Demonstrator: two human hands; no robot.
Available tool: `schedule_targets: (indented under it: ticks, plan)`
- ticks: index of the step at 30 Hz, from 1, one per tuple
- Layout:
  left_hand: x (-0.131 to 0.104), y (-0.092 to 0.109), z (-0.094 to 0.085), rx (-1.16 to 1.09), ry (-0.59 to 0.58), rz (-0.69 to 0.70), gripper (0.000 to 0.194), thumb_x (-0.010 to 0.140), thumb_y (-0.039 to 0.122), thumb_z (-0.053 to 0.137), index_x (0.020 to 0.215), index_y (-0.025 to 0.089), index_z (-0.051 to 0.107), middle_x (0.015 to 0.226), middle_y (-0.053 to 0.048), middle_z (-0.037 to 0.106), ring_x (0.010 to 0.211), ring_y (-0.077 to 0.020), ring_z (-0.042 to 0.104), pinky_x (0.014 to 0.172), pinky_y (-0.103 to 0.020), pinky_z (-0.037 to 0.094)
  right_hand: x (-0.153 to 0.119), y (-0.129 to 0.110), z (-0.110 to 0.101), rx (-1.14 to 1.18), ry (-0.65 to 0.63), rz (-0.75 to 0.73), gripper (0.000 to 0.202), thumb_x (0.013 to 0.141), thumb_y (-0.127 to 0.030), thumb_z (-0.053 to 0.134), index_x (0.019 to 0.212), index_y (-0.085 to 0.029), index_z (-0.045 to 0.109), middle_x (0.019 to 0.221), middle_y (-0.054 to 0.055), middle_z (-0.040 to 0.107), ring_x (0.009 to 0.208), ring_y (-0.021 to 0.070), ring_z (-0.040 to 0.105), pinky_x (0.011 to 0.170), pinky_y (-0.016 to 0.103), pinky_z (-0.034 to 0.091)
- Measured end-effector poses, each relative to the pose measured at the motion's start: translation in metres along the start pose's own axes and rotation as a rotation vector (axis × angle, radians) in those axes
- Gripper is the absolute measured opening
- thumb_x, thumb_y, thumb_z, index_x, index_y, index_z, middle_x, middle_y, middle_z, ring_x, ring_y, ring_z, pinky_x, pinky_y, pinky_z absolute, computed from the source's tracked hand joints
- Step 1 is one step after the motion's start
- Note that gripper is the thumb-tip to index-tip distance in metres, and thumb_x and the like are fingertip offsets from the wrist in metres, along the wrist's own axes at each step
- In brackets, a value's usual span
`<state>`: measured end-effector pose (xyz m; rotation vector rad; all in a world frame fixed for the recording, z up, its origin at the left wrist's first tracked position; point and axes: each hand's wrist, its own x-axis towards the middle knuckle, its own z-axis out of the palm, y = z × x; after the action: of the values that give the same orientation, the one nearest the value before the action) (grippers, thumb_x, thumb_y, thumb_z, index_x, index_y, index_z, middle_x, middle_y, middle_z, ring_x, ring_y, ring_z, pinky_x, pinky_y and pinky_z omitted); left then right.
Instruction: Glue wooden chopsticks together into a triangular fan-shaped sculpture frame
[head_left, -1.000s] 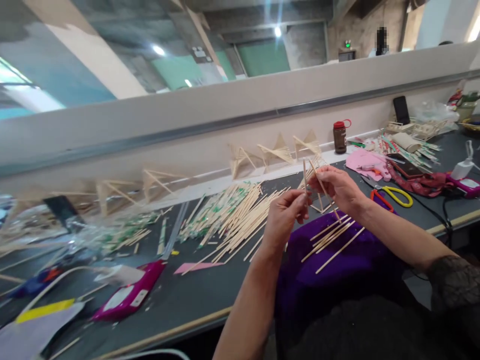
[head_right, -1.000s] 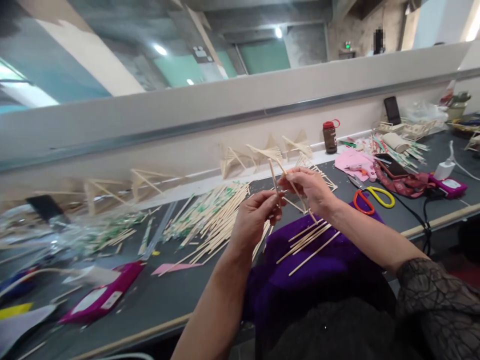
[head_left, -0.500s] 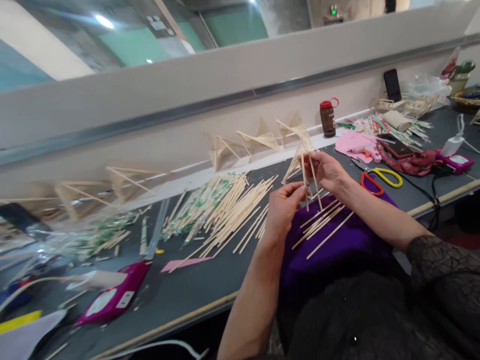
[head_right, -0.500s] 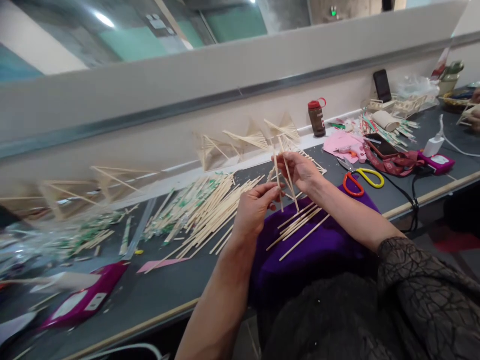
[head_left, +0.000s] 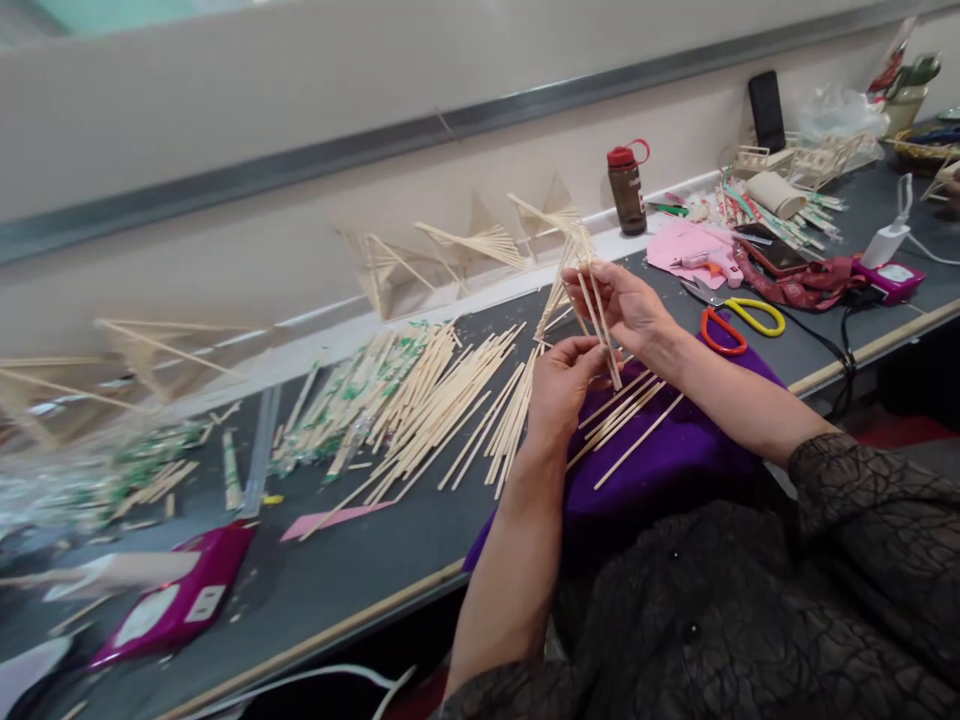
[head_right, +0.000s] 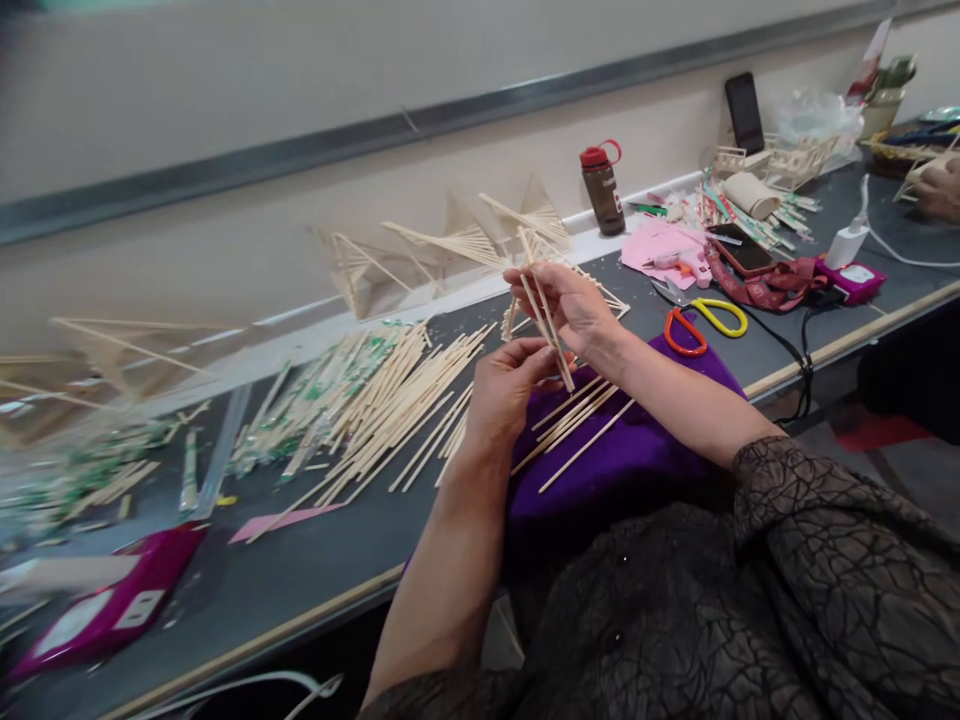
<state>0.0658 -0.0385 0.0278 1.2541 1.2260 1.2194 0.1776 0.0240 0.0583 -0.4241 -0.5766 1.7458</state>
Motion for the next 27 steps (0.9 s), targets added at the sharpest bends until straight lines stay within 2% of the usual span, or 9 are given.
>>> schedule_targets:
  ticks: [4,11,27]
  plan:
    - [0.001,-0.002,0.000,-0.022,0.000,0.004,0.039,0.061,0.044,0.083,0.085,0.016,0.070,0.073,-0.003,0.074,0.067,-0.0186,0.071,0.061,-0.029,0.056,-0.003,0.003,0.002,-0.022,0.005,-0.055,0.010,0.083,-0.022,0.062,0.073,-0.020,0.065,0.078,-0.001,0.072,0.073,0.0097,0.062,0.073,0.023,0.052]
    - [0.003,-0.006,-0.001,-0.019,-0.012,0.028,0.040,0.059,0.044,0.085,0.085,0.016,0.073,0.073,-0.003,0.075,0.064,-0.0173,0.070,0.060,-0.027,0.055,0.000,0.010,-0.003,-0.083,-0.036,-0.105,0.005,0.077,-0.026,0.067,0.074,-0.022,0.067,0.080,-0.001,0.073,0.075,0.0094,0.062,0.073,0.023,0.049]
    - [-0.002,-0.005,-0.003,0.022,-0.003,0.022,0.029,0.064,0.039,0.080,0.081,0.016,0.073,0.073,-0.004,0.076,0.064,-0.0170,0.070,0.055,-0.023,0.051,-0.006,0.008,-0.004,-0.112,-0.040,-0.082,0.008,0.077,-0.022,0.064,0.073,-0.020,0.070,0.080,-0.001,0.075,0.071,0.0095,0.064,0.072,0.023,0.049]
